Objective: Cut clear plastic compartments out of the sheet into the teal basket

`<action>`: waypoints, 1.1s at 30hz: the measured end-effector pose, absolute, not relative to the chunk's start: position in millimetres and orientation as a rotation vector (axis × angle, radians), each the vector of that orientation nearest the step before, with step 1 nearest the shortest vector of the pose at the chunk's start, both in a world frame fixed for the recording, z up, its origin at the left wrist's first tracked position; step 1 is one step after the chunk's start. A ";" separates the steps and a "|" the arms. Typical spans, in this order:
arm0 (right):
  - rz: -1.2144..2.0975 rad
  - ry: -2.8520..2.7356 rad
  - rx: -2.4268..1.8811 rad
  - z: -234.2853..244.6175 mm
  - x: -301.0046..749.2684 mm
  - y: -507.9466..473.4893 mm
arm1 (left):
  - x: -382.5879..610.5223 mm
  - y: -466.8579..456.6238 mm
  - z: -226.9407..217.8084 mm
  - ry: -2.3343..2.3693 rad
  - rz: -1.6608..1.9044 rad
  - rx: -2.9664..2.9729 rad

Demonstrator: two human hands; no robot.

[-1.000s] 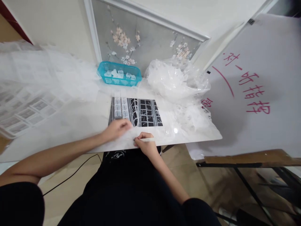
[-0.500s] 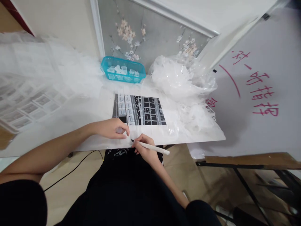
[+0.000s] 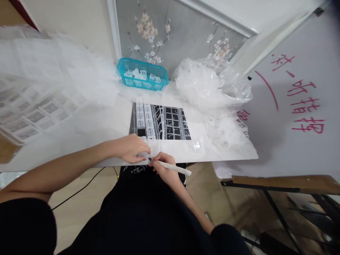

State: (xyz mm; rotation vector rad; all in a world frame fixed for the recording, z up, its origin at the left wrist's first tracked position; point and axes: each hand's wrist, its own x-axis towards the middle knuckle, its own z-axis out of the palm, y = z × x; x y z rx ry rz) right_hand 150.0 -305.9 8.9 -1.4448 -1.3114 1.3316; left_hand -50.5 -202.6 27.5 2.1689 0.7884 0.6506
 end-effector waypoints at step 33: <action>1.177 -1.209 -1.477 7.1 173.2 -275.1 | -16.5 -211.6 27.9 0.937 0.510 2.760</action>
